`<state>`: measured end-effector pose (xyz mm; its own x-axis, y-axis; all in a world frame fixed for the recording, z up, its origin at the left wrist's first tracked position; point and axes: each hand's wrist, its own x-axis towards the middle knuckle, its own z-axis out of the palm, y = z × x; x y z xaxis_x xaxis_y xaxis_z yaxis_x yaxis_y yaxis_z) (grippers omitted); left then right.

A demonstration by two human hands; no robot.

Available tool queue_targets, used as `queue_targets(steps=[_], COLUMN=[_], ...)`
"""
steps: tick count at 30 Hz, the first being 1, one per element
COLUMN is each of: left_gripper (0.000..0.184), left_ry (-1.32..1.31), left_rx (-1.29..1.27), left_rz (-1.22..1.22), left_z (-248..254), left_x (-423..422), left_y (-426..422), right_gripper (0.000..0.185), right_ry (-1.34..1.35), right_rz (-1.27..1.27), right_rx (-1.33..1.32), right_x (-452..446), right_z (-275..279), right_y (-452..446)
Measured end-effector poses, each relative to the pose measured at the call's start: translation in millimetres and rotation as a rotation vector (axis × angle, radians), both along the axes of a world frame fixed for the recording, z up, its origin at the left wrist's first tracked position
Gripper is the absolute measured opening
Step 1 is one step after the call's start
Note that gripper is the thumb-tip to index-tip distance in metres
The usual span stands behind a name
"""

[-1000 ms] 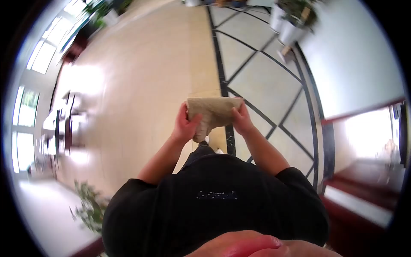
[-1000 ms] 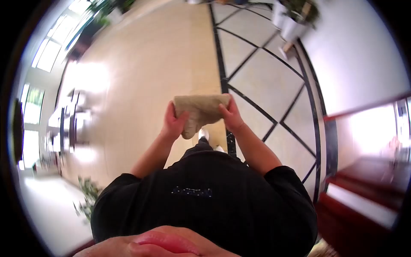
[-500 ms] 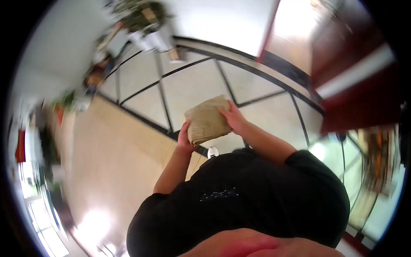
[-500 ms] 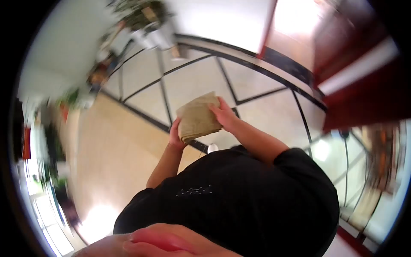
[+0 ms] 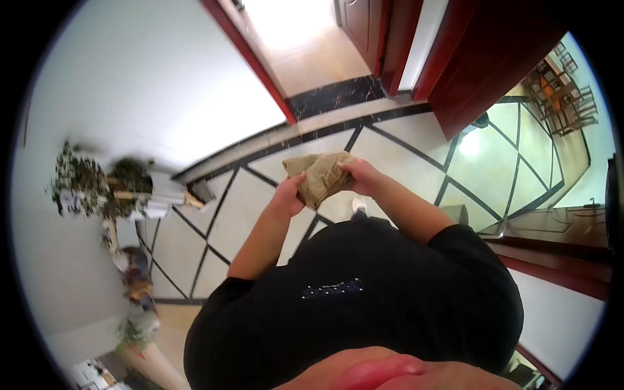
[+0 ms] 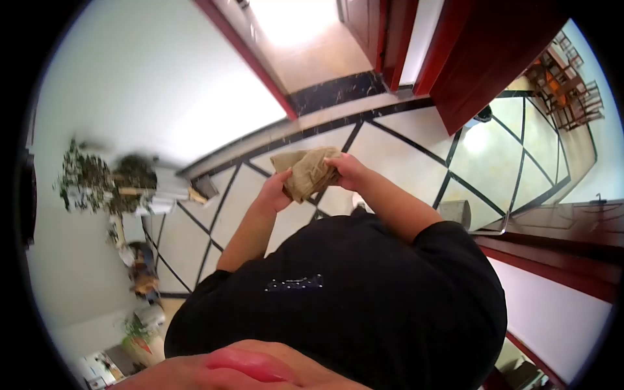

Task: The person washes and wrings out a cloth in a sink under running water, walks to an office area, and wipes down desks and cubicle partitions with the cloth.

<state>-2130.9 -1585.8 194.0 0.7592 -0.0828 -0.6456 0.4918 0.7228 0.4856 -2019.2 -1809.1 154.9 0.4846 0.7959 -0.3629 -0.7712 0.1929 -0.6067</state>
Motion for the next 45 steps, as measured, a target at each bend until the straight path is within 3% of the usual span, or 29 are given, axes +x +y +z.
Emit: queue_targets(steps=[1, 3, 5, 6, 10, 14, 17, 19, 20, 21, 25, 29, 34, 39, 41, 45], left_gripper=[0.049, 0.051, 0.052, 0.054, 0.059, 0.062, 0.048, 0.04, 0.037, 0.034, 0.036, 0.033, 0.031, 0.035, 0.034, 0.031], left_ry=[-0.04, -0.187, -0.404, -0.434, -0.523, -0.35, -0.279, -0.203, -0.149, -0.093, -0.093, -0.112, -0.177, 0.141, 0.268, 0.128], left_rx=[0.078, -0.009, -0.381, -0.437, -0.101, -0.006, 0.059, 0.043, 0.087, 0.092, 0.203, 0.277, 0.326, 0.28, 0.314, 0.343], left_rz=[0.023, 0.0, -0.049, -0.033, -0.01, 0.025, -0.117, -0.203, -0.215, -0.21, -0.257, -0.21, -0.127, 0.09, 0.201, 0.408], left_z=[11, 24, 72, 81, 57, 28, 2, -12, -17, -20, -22, 11, -6, -47, -39, -26], left_x=[32, 90, 142, 170, 262, 349, 423, 478, 507, 535, 653, 754, 865, 956, 984, 1034], left_y=[-2, 7, 9, 6, 4, 26, 78, 119, 136, 153, 203, 221, 260, 316, 338, 371], right_gripper=[0.049, 0.047, 0.081, 0.09, 0.105, 0.102, 0.077, 0.068, 0.063, 0.064, 0.066, 0.07, 0.07, 0.074, 0.074, 0.068], right_ry=[-0.013, 0.004, -0.051, -0.1, -0.1, 0.163, 0.168, 0.36, 0.369, 0.323, 0.239, 0.144, 0.218, 0.391, 0.403, 0.424], right_rz=[-0.028, -0.131, -0.152, -0.185, -0.393, -0.479, -0.45, -0.378, -0.487, -0.466, -0.57, -0.704, -0.918, -0.802, -0.62, -0.187], right_rx=[0.018, 0.317, 0.502, 0.569, 0.61, 0.591, 0.421, 0.422, 0.293, 0.408, 0.364, 0.413, 0.205, 0.071, 0.079, 0.107], right_x=[29, 80, 133, 154, 224, 308, 387, 449, 474, 506, 602, 682, 821, 995, 1052, 1137], right_z=[15, 62, 77, 84, 87, 60, 29, 12, 27, 25, 59, 62, -13, -37, -34, -8], right_y=[-3, -17, -22, -16, 38, 77, 104, 112, 119, 121, 114, 105, 97, 168, 214, 318])
